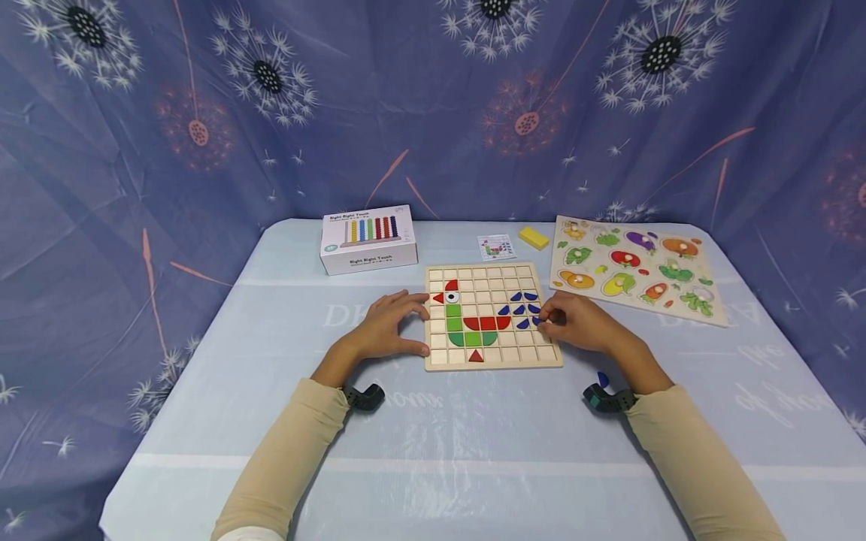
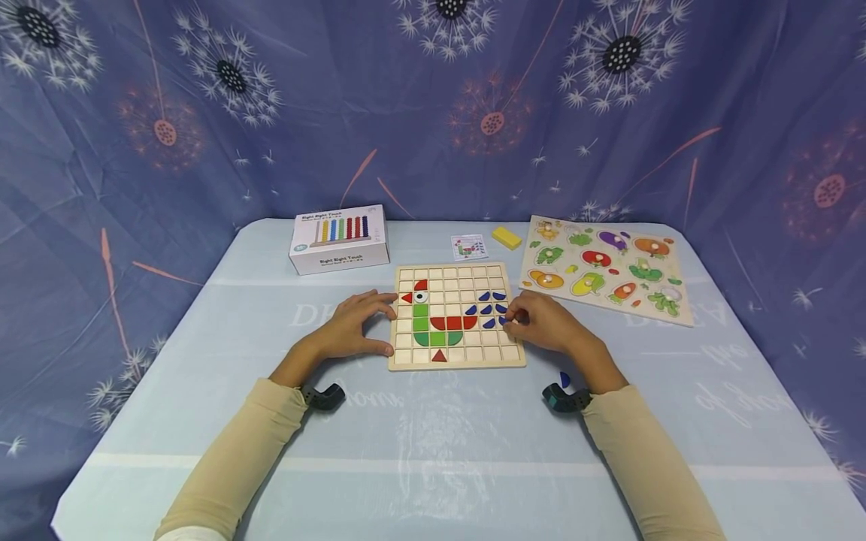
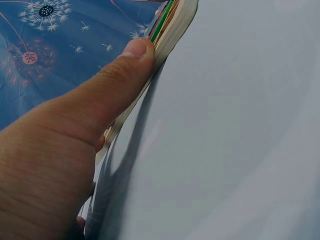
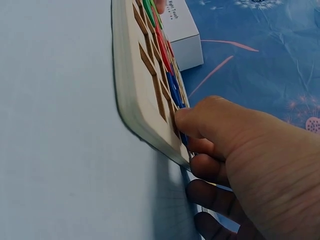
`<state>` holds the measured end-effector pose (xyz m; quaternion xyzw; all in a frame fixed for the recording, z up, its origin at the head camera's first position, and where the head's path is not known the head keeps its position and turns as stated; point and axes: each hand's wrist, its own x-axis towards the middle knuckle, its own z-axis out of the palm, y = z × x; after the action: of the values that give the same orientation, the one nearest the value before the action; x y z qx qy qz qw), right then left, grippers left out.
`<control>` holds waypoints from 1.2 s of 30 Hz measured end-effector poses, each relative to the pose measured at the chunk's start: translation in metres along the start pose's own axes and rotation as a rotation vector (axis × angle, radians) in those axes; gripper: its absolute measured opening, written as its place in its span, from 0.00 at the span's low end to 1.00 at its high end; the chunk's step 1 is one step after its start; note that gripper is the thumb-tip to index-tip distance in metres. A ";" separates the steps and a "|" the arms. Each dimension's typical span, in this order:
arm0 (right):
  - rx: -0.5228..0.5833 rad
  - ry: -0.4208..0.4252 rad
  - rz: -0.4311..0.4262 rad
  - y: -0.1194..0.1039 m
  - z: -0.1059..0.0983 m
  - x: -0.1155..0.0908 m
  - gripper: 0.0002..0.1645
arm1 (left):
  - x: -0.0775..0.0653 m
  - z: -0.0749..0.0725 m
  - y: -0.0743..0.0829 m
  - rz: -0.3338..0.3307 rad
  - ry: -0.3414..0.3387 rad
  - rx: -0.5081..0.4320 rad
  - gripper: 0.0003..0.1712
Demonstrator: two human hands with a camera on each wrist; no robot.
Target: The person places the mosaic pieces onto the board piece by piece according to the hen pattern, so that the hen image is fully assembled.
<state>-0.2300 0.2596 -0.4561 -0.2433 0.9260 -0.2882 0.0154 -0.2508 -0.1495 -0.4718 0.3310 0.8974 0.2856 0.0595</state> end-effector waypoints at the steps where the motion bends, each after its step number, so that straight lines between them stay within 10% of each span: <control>1: 0.001 0.004 -0.007 0.001 0.000 0.000 0.10 | 0.000 0.000 0.000 -0.001 -0.001 -0.001 0.34; 15: 0.029 -0.049 -0.056 0.000 -0.011 -0.013 0.09 | 0.000 -0.001 0.001 0.000 -0.001 0.002 0.34; 36: 0.100 -0.097 -0.193 0.022 -0.032 -0.107 0.25 | 0.002 -0.001 0.002 -0.011 -0.015 0.003 0.34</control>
<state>-0.1510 0.3414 -0.4536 -0.3440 0.8808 -0.3223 0.0443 -0.2515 -0.1473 -0.4696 0.3284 0.8991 0.2814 0.0671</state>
